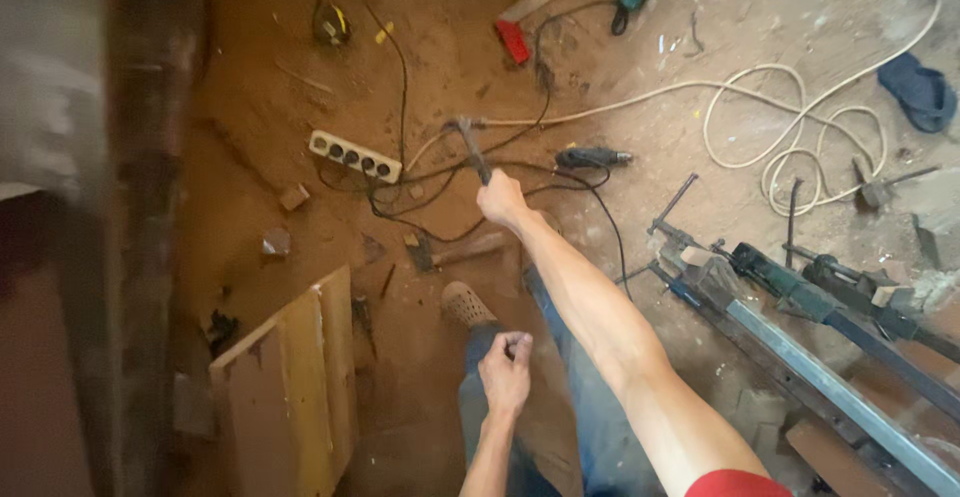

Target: The person hammers a nail into a wooden plank, uses an angle grinder to cut or smooth the wood, and then applies a white substance from a bucket onto the plank using a brush.

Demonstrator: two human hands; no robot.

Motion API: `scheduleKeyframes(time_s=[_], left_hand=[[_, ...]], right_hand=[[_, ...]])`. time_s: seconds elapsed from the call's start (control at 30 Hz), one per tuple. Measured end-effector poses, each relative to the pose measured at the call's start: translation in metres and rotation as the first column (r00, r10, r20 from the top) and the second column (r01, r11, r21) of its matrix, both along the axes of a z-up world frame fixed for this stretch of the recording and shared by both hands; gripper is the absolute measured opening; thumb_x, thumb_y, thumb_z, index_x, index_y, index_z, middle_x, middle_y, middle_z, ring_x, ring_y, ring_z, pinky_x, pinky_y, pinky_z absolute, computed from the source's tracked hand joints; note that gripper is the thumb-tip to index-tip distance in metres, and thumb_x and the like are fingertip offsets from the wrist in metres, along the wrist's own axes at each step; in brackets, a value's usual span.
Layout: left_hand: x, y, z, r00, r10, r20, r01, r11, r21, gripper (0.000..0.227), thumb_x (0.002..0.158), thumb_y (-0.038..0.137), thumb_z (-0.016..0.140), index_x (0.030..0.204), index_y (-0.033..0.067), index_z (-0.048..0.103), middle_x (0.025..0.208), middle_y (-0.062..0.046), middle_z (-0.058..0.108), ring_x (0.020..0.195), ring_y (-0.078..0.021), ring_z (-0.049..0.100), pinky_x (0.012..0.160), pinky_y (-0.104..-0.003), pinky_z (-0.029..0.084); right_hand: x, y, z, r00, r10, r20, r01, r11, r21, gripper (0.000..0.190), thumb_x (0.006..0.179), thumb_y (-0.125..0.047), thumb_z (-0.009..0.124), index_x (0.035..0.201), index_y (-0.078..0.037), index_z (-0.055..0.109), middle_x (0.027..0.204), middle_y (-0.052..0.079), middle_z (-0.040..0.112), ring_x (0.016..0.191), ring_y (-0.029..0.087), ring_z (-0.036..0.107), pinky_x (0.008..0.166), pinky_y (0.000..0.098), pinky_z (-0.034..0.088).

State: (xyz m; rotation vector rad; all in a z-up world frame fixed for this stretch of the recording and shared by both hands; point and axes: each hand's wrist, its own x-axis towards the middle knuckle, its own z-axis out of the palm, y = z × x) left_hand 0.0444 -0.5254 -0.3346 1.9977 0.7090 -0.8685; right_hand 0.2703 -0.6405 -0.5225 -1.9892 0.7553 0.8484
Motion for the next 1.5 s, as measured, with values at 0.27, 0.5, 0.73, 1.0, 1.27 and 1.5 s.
scheduleKeyframes(time_s=[0.27,0.5,0.73,1.0,1.27,1.5], left_hand=[[0.003,0.065,0.008,0.995,-0.085,0.048,0.083,0.996,0.038,0.030,0.088,0.038,0.073,0.100,0.0113,0.077,0.087,-0.010,0.079,0.080,-0.0218,0.075,0.077,-0.037,0.058],[0.057,0.021,-0.031,0.992,-0.031,0.121,0.017,0.993,0.116,0.030,0.090,0.038,0.072,0.102,0.0112,0.077,0.088,-0.010,0.079,0.082,-0.0228,0.076,0.080,-0.037,0.058],[0.135,-0.159,-0.099,0.948,0.291,0.130,-0.304,0.948,0.092,0.030,0.091,0.034,0.074,0.102,0.0054,0.077,0.085,-0.008,0.077,0.076,-0.0170,0.067,0.074,-0.034,0.057],[0.259,-0.427,-0.222,0.873,0.482,-0.073,-0.487,0.856,-0.173,0.022,0.091,0.024,0.075,0.101,0.0042,0.077,0.083,0.000,0.071,0.076,-0.0092,0.061,0.070,-0.026,0.051],[0.326,-0.447,-0.276,0.756,0.654,0.025,-0.648,0.754,-0.109,0.019,0.092,0.020,0.075,0.102,0.0038,0.074,0.087,-0.001,0.073,0.077,-0.0090,0.062,0.069,-0.024,0.052],[0.268,-0.412,-0.256,0.753,0.655,-0.055,-0.651,0.755,0.082,0.026,0.091,0.022,0.076,0.107,0.0013,0.075,0.089,-0.004,0.072,0.078,-0.0114,0.061,0.073,-0.026,0.052]], right_hand=[[-0.010,0.022,0.027,0.999,0.047,0.018,-0.045,0.997,-0.063,0.034,0.086,-0.020,0.061,0.106,0.005,0.071,0.108,0.033,0.070,0.108,0.046,0.068,0.091,0.0491,0.055],[0.041,0.007,0.036,0.981,-0.191,-0.027,0.193,0.967,0.166,0.060,0.093,-0.040,0.061,0.142,-0.007,0.048,0.121,0.026,0.064,0.104,0.040,0.068,0.083,0.0497,0.059],[0.114,-0.210,-0.062,0.996,-0.026,-0.083,0.025,1.000,-0.016,0.045,0.098,-0.041,0.065,0.120,-0.004,0.072,0.107,0.018,0.078,0.096,0.030,0.074,0.077,0.0403,0.055],[0.213,-0.495,-0.307,0.976,-0.212,-0.053,0.188,0.938,-0.291,0.084,0.086,-0.050,0.078,0.135,0.009,0.044,0.126,0.033,0.056,0.114,0.046,0.057,0.095,0.0473,0.045],[0.300,-0.516,-0.439,0.981,-0.182,0.073,0.196,0.892,-0.408,0.096,0.069,-0.053,0.094,0.123,0.014,0.052,0.120,0.031,0.063,0.112,0.041,0.063,0.098,0.0456,0.050],[0.280,-0.506,-0.290,0.876,-0.422,-0.234,0.464,0.870,0.168,0.022,0.075,-0.021,0.070,0.092,-0.009,0.065,0.074,0.007,0.066,0.067,0.022,0.067,0.058,0.0387,0.059]])
